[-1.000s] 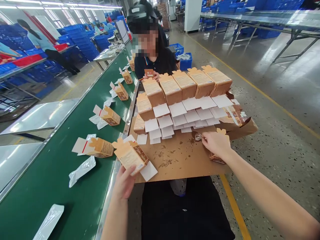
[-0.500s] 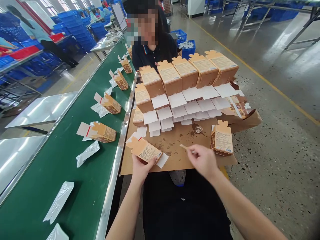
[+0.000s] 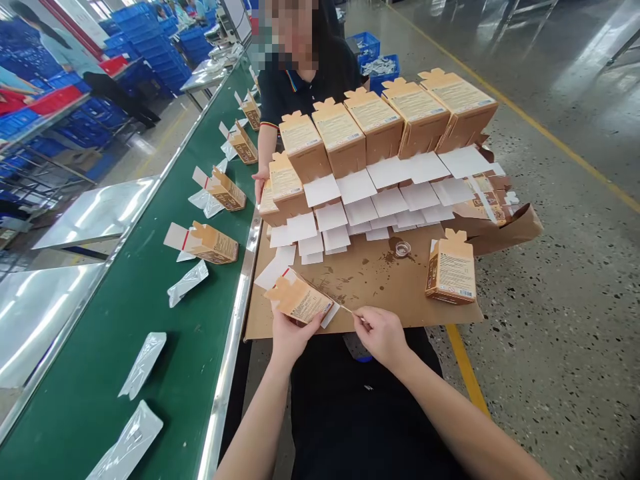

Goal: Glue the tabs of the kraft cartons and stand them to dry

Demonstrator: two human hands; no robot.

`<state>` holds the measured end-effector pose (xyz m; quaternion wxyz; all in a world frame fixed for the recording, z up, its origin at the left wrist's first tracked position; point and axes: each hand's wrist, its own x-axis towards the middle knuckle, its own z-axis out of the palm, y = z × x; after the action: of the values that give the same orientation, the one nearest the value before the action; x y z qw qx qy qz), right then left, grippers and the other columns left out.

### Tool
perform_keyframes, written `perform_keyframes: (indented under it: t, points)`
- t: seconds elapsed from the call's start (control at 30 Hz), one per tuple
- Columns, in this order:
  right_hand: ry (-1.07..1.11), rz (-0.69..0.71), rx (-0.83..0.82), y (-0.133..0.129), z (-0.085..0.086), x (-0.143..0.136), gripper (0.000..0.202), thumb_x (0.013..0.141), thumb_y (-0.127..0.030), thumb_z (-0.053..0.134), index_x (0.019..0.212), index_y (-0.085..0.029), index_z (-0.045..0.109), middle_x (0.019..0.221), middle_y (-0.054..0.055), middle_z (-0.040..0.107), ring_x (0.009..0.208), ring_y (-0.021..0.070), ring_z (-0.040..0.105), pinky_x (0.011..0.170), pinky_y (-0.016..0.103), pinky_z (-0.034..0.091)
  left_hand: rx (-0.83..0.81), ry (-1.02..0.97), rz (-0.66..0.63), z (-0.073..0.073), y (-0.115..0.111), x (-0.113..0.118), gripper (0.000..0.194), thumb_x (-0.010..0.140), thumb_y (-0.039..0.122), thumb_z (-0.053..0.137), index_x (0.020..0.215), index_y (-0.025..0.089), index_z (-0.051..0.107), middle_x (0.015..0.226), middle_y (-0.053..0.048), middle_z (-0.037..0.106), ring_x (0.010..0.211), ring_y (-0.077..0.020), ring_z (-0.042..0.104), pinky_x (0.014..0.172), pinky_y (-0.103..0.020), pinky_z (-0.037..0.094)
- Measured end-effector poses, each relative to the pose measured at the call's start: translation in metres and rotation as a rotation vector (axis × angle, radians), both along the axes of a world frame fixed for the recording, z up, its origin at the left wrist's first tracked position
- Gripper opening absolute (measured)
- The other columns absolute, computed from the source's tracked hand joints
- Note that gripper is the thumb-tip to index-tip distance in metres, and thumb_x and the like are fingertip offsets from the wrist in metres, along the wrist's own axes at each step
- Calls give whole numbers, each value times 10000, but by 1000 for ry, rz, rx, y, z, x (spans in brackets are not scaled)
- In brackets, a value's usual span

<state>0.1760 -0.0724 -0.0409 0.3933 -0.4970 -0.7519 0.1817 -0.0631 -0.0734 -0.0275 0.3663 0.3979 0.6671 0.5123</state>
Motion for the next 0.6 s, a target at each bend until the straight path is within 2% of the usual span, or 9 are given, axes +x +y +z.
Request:
perform_keyframes:
  t: [0.1,0.27,0.43,0.6]
  points:
    - [80,-52,3,-8,6,16,273,1111,-171,635,884,-249,765,661,-43,670,560,122,579,606,252,458,-37,147,-24,-6,-6,3,677,664,594,1052,1162,217,791,1184,-192,881,1190,-456,864,1076,-622,713]
    - [148,-94,18,-25,14,29,254,1126,-190,664,903,-243,773,643,-56,647,523,111,539,570,242,471,-75,326,26,2,-14,10,769,637,514,1071,1279,241,750,1250,-172,885,1210,-451,863,1007,-565,733]
    - [141,-111,-69,-39,17,33,286,1140,-239,642,895,-260,786,638,-34,659,528,132,590,575,258,509,-122,316,26,6,-15,15,646,684,477,1069,1201,263,746,1257,-179,875,1241,-457,852,1061,-595,718]
    - [142,-87,-122,-39,20,33,331,1132,-280,619,842,-276,779,610,-19,670,505,157,611,558,277,533,-99,273,20,-3,-12,23,573,672,470,1074,1106,287,748,1231,-178,873,1233,-461,851,1151,-644,669]
